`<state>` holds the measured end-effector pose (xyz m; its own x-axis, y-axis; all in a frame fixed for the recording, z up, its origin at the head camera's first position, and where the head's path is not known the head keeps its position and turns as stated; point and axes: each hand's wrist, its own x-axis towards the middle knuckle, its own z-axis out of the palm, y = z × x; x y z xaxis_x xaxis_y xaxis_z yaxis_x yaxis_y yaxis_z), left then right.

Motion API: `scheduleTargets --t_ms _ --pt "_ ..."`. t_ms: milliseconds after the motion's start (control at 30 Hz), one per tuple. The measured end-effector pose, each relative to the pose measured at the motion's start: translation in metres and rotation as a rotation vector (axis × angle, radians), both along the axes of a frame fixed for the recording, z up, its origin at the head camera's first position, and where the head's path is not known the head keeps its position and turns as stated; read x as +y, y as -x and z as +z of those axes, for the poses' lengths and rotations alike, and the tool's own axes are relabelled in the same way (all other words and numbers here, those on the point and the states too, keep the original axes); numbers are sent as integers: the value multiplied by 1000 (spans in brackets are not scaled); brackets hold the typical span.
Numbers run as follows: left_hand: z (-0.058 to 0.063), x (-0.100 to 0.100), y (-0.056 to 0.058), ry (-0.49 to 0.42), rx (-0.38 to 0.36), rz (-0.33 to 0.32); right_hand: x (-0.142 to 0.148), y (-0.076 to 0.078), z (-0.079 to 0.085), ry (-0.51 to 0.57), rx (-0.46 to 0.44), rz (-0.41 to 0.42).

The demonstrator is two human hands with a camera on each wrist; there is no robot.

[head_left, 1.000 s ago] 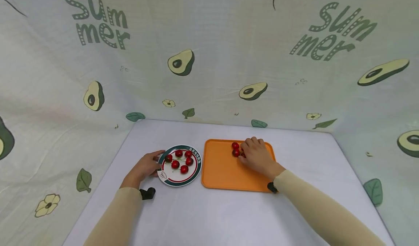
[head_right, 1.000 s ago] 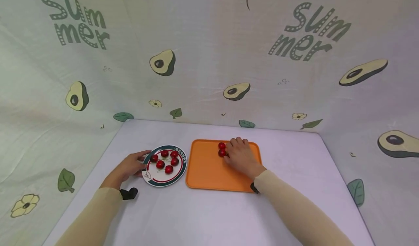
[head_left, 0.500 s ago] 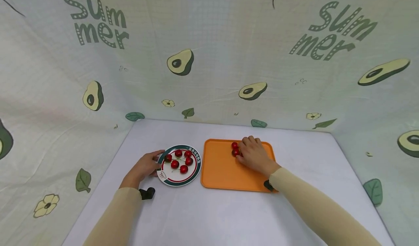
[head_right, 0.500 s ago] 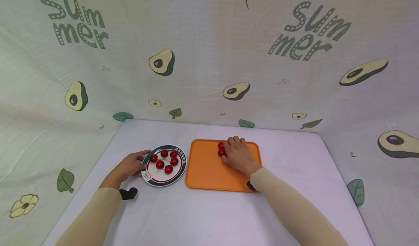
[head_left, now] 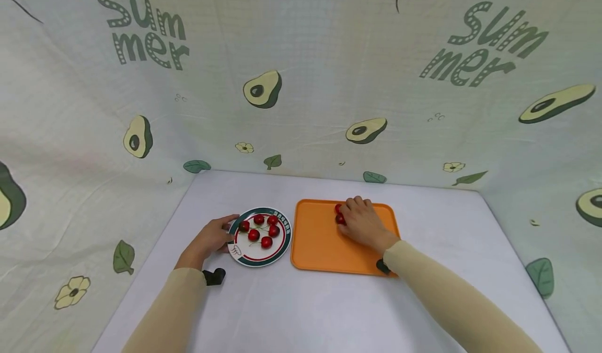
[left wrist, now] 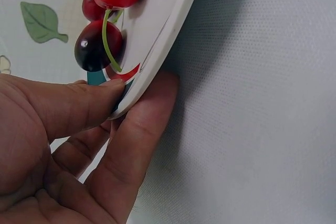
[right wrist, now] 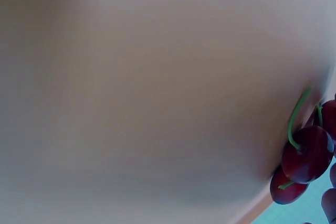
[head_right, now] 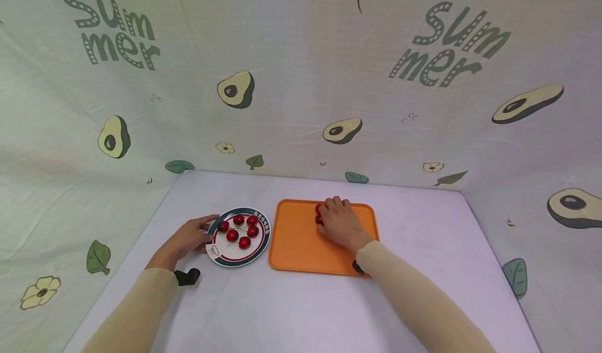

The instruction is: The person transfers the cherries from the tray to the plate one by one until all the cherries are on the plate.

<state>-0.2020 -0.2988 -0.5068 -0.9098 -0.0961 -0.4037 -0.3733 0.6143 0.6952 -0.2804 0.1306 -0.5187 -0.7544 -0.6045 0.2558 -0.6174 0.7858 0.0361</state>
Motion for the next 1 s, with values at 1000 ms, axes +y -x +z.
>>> scheduleTargets --t_ms 1000 --pt "3 0 -1 -13 -3 10 3 -2 2 -66 -64 -3"
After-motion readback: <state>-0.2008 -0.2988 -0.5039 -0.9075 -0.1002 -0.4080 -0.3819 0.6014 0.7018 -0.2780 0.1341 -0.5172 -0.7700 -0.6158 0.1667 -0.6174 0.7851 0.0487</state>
